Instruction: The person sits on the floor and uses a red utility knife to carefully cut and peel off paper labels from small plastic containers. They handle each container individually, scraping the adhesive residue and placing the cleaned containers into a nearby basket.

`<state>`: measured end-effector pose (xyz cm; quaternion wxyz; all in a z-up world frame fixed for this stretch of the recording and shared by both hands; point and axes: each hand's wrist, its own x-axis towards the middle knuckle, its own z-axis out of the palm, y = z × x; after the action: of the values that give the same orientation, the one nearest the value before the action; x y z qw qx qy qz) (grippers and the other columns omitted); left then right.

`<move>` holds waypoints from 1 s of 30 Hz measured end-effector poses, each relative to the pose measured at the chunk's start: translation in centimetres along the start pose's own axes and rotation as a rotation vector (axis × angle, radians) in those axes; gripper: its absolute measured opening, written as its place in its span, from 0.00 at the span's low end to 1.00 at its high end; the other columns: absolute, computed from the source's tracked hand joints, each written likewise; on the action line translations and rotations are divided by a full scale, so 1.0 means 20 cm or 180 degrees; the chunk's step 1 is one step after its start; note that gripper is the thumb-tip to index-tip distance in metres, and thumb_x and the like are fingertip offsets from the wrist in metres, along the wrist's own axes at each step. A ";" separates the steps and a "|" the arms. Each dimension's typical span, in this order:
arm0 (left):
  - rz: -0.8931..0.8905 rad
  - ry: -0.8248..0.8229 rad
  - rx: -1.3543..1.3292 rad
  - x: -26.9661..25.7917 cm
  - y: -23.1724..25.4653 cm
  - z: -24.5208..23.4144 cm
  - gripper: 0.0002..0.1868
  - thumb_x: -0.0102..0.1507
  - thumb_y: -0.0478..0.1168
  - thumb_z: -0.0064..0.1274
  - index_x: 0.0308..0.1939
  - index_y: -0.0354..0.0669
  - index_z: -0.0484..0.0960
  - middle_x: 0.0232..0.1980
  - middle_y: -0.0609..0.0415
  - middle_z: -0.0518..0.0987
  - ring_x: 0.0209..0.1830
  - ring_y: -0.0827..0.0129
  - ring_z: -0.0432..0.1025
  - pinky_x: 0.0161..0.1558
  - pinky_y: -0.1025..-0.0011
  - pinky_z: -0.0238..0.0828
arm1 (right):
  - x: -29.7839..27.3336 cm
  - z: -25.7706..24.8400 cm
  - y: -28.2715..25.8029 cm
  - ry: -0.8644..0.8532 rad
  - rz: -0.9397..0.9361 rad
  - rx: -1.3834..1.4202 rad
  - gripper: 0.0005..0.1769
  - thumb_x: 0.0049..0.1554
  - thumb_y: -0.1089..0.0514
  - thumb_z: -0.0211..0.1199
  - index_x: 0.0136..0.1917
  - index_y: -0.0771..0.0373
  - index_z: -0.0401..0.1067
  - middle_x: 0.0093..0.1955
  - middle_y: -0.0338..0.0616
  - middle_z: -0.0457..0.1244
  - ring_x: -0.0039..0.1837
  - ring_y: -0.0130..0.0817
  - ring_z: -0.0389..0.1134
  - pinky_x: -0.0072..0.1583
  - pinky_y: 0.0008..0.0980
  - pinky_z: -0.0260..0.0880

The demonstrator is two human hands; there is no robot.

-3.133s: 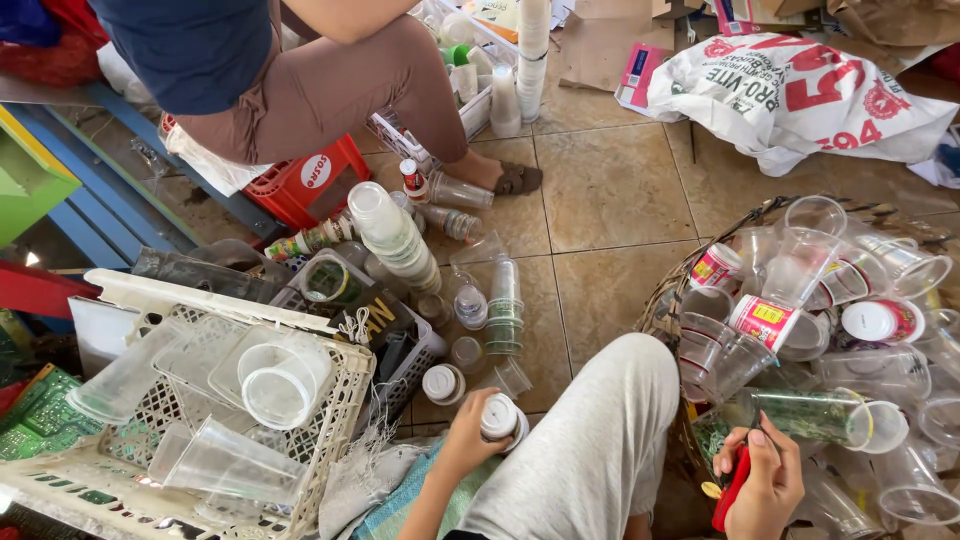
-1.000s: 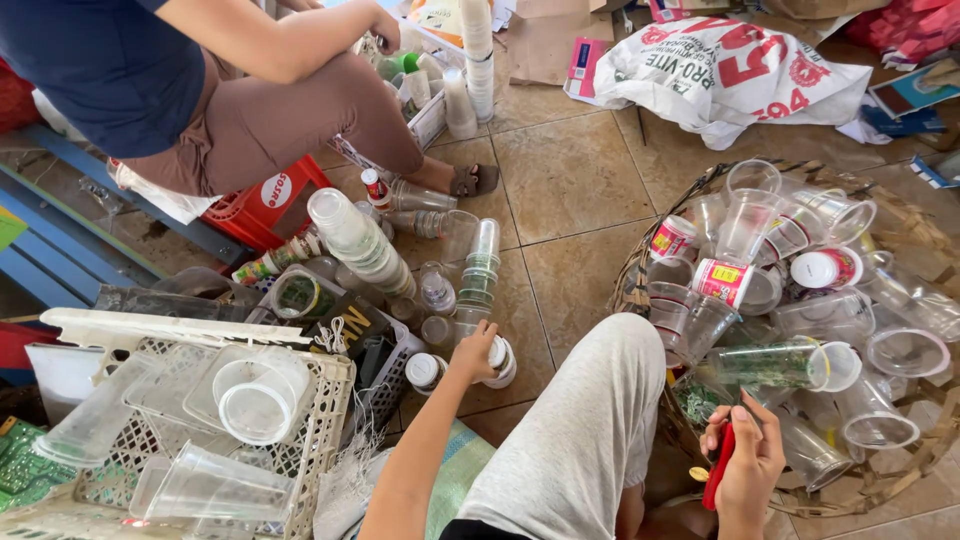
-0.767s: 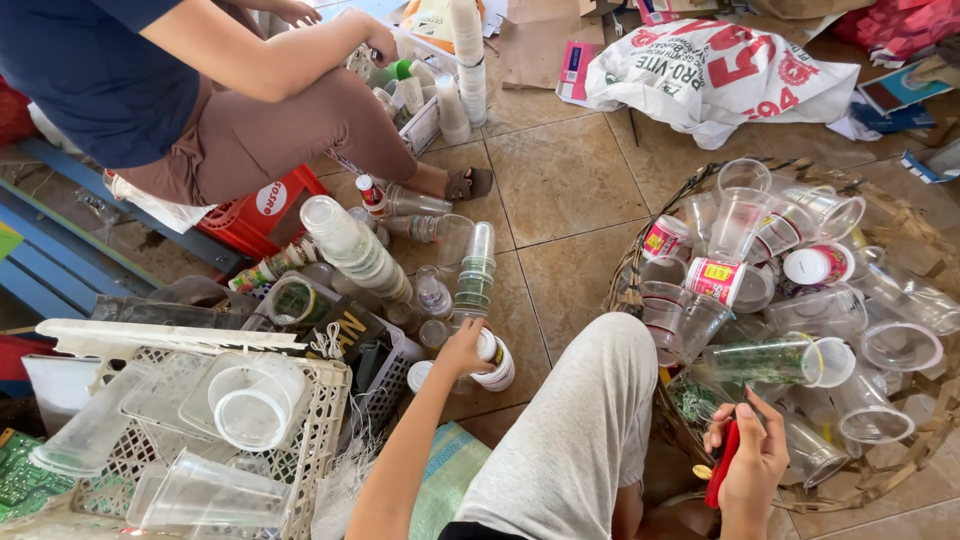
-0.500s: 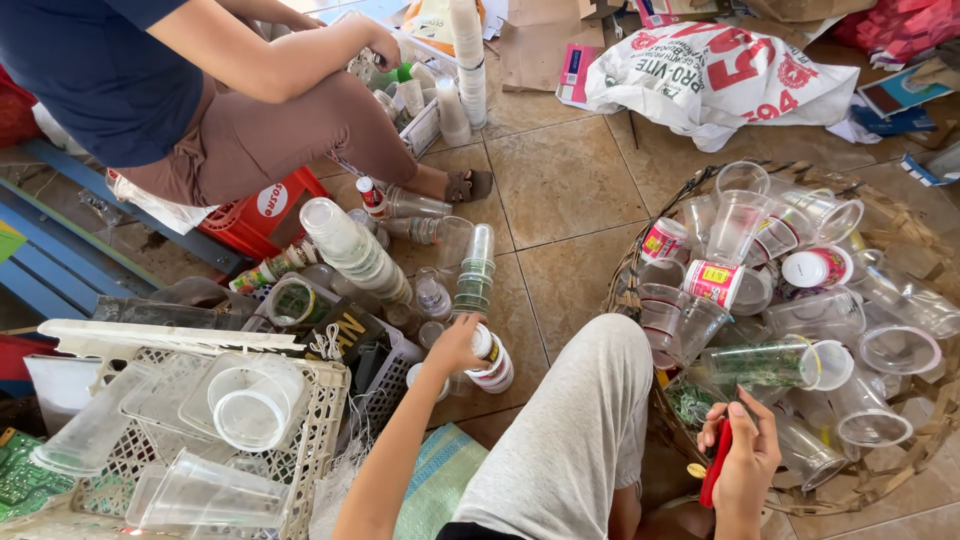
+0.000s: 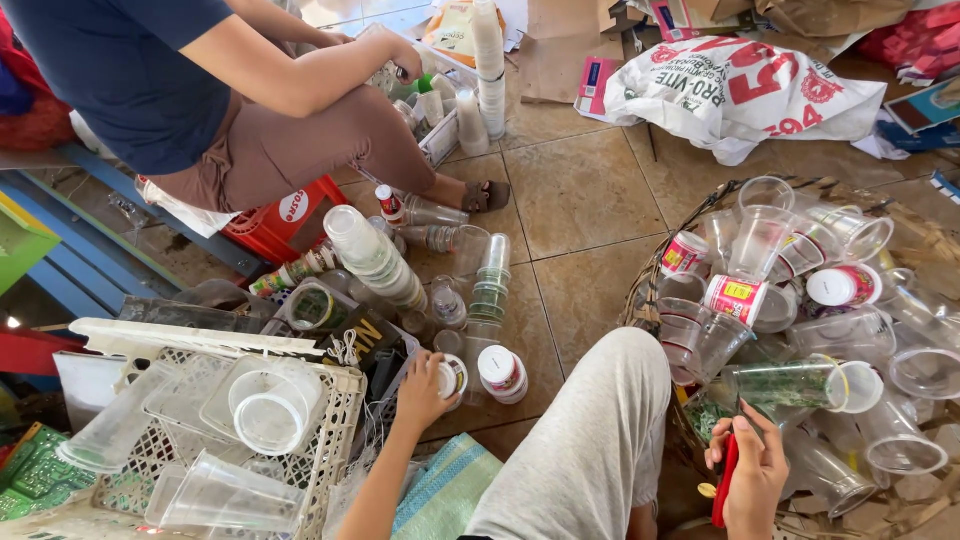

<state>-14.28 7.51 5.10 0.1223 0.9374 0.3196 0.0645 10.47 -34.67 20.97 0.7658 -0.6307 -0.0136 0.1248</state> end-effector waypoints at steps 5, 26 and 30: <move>0.0146 0.0121 0.0757 -0.08 -0.13 0.27 0.44 0.46 0.51 0.74 0.63 0.46 0.72 0.60 0.50 0.68 0.59 0.53 0.67 0.57 0.57 0.68 | -0.03 0.07 -0.04 -0.0030 0.0113 -0.0262 0.17 0.71 0.59 0.49 0.70 0.66 0.63 0.47 0.50 0.61 0.36 0.33 0.55 0.37 0.33 0.58; -0.0070 -0.0862 0.0225 -0.21 -0.30 0.57 0.41 0.55 0.49 0.66 0.69 0.45 0.67 0.74 0.49 0.62 0.69 0.52 0.63 0.61 0.56 0.71 | -0.01 0.07 -0.01 -0.0070 0.0096 -0.0115 0.18 0.67 0.60 0.52 0.69 0.66 0.65 0.44 0.51 0.62 0.34 0.32 0.55 0.35 0.31 0.57; -0.0232 -0.1339 0.0174 -0.06 -0.37 0.57 0.34 0.57 0.49 0.64 0.66 0.50 0.72 0.72 0.54 0.66 0.62 0.53 0.72 0.60 0.57 0.75 | 0.01 -0.02 -0.04 0.0069 0.0006 -0.0090 0.17 0.66 0.60 0.53 0.68 0.65 0.67 0.43 0.50 0.63 0.35 0.31 0.55 0.35 0.30 0.59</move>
<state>-17.31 10.26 -7.95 0.1631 0.9210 0.3224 -0.1458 10.94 -35.08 21.63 0.7567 -0.6429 -0.0065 0.1185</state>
